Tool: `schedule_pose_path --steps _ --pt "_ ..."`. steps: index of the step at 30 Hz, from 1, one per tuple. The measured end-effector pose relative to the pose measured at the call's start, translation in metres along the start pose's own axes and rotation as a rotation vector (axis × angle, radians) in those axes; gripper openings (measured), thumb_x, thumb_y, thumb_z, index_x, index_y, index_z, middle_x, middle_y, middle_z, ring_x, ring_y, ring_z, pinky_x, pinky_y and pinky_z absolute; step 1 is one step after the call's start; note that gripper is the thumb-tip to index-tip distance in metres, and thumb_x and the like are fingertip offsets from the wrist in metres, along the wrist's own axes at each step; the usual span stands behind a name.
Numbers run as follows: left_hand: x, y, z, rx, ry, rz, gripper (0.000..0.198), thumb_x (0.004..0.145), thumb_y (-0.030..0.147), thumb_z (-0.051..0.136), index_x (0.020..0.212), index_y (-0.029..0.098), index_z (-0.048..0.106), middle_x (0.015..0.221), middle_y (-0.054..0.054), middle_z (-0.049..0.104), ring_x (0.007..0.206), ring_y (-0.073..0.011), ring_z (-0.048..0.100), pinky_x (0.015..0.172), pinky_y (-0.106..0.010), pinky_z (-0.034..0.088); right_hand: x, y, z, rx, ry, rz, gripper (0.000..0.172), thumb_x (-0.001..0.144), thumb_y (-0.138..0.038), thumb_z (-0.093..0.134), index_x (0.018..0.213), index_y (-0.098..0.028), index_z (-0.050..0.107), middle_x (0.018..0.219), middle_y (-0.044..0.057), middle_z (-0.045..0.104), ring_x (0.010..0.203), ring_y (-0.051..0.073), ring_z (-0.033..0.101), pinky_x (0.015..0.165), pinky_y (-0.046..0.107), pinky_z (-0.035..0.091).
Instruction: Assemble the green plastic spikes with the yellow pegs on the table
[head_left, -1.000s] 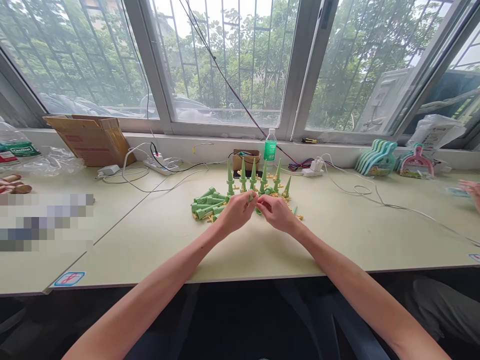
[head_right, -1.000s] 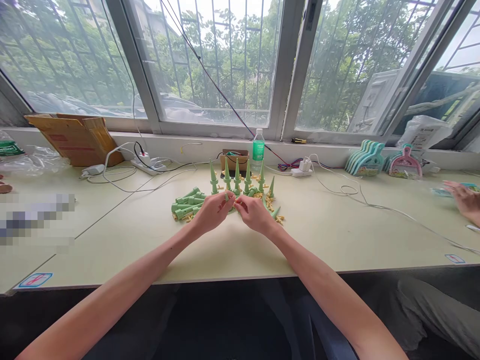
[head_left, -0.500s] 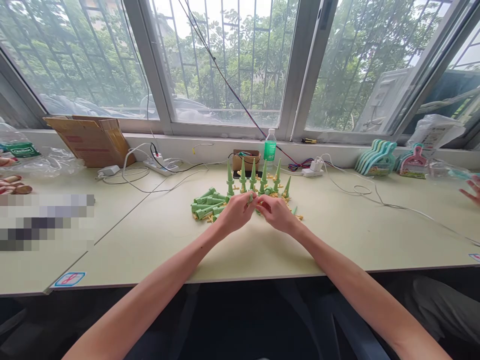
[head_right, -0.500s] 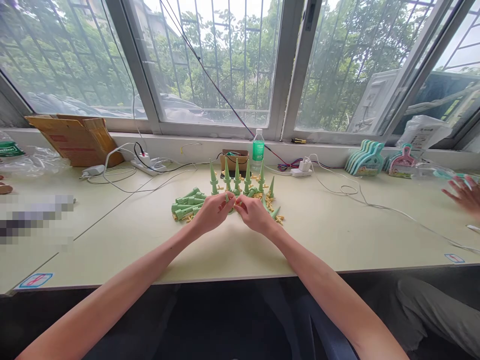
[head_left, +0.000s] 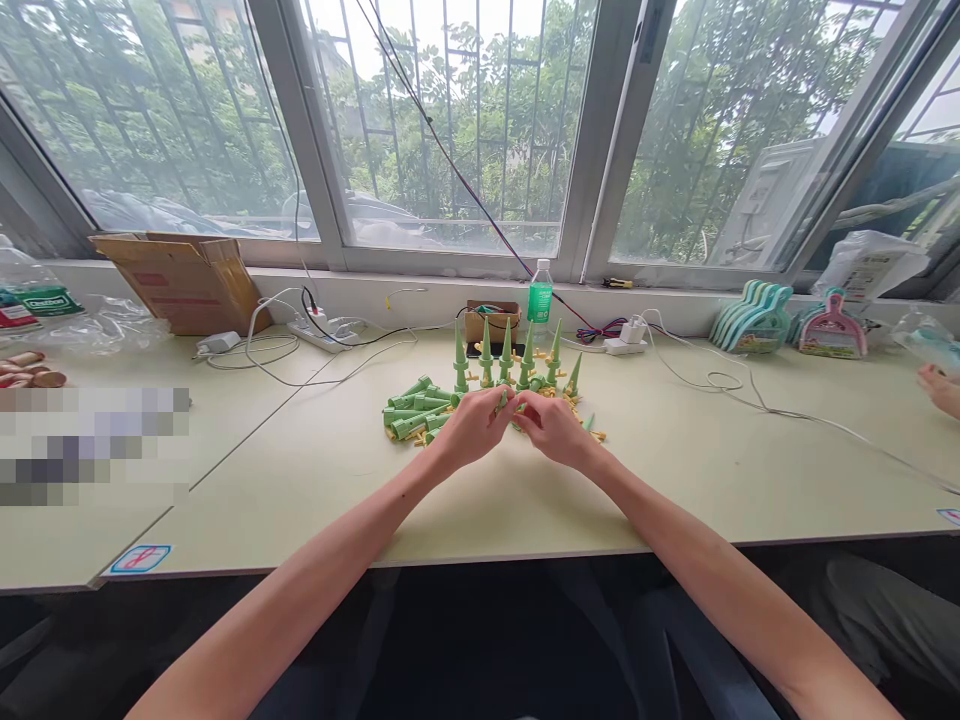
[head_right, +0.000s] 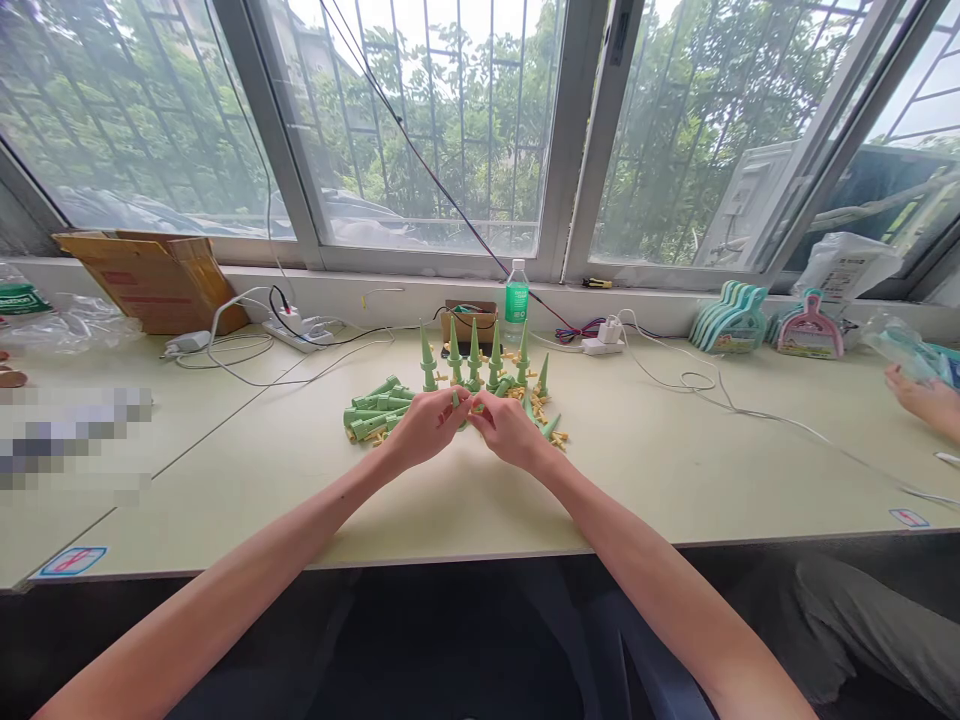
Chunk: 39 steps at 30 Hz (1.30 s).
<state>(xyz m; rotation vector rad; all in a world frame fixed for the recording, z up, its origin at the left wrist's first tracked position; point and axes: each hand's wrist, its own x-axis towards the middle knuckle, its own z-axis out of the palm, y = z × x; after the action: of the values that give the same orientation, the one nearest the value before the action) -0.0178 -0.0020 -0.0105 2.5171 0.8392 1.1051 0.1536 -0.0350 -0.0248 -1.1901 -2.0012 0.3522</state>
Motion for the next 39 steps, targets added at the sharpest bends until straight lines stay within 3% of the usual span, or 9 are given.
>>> schedule_pose_path --steps 14,23,26,30,39 --pt "0.0003 0.0009 -0.0004 0.011 -0.009 0.0 0.029 0.096 0.034 0.039 0.078 0.017 0.056 0.061 0.002 0.052 0.053 -0.0092 0.04 0.056 -0.022 0.035 -0.0016 -0.0019 -0.0009 0.006 -0.045 0.025 0.009 0.09 -0.029 0.049 0.091 -0.02 0.052 0.064 -0.003 0.055 0.054 0.011 0.043 0.056 0.022 0.036" --pt "-0.0002 0.0005 -0.0011 0.03 -0.08 -0.007 0.026 0.093 0.03 0.042 0.072 0.018 0.05 0.062 0.002 0.052 0.054 -0.0101 0.042 0.054 -0.023 0.033 -0.003 -0.0006 0.0005 -0.05 -0.097 0.034 0.014 0.091 -0.026 0.049 0.103 -0.02 0.053 0.068 -0.001 0.059 0.057 0.012 0.048 0.058 0.023 0.037" --pt "-0.0012 -0.0007 -0.0009 0.039 -0.151 -0.013 0.024 0.092 0.029 0.043 0.071 0.019 0.049 0.062 0.001 0.052 0.054 -0.0112 0.042 0.052 -0.023 0.032 -0.0035 0.0015 0.0012 -0.103 -0.137 0.027 0.009 0.091 -0.027 0.049 0.091 -0.019 0.054 0.067 0.0 0.059 0.057 0.013 0.047 0.057 0.024 0.036" --pt "-0.0024 -0.0019 -0.0002 0.054 -0.205 -0.002 0.024 0.09 0.027 0.044 0.067 0.019 0.045 0.061 0.001 0.051 0.053 -0.0121 0.04 0.05 -0.025 0.031 -0.0034 0.0021 0.0008 -0.164 -0.156 0.017 0.016 0.09 -0.027 0.05 0.076 -0.019 0.05 0.067 0.002 0.058 0.056 0.012 0.045 0.056 0.024 0.035" --pt "-0.0034 -0.0047 0.0009 0.046 -0.185 0.012 0.027 0.092 0.028 0.041 0.067 0.019 0.046 0.059 0.001 0.049 0.053 -0.0122 0.041 0.05 -0.025 0.031 -0.0022 -0.0043 -0.0025 -0.157 -0.16 0.03 0.014 0.088 -0.023 0.052 0.075 -0.018 0.05 0.065 0.001 0.057 0.055 0.012 0.045 0.054 0.024 0.032"
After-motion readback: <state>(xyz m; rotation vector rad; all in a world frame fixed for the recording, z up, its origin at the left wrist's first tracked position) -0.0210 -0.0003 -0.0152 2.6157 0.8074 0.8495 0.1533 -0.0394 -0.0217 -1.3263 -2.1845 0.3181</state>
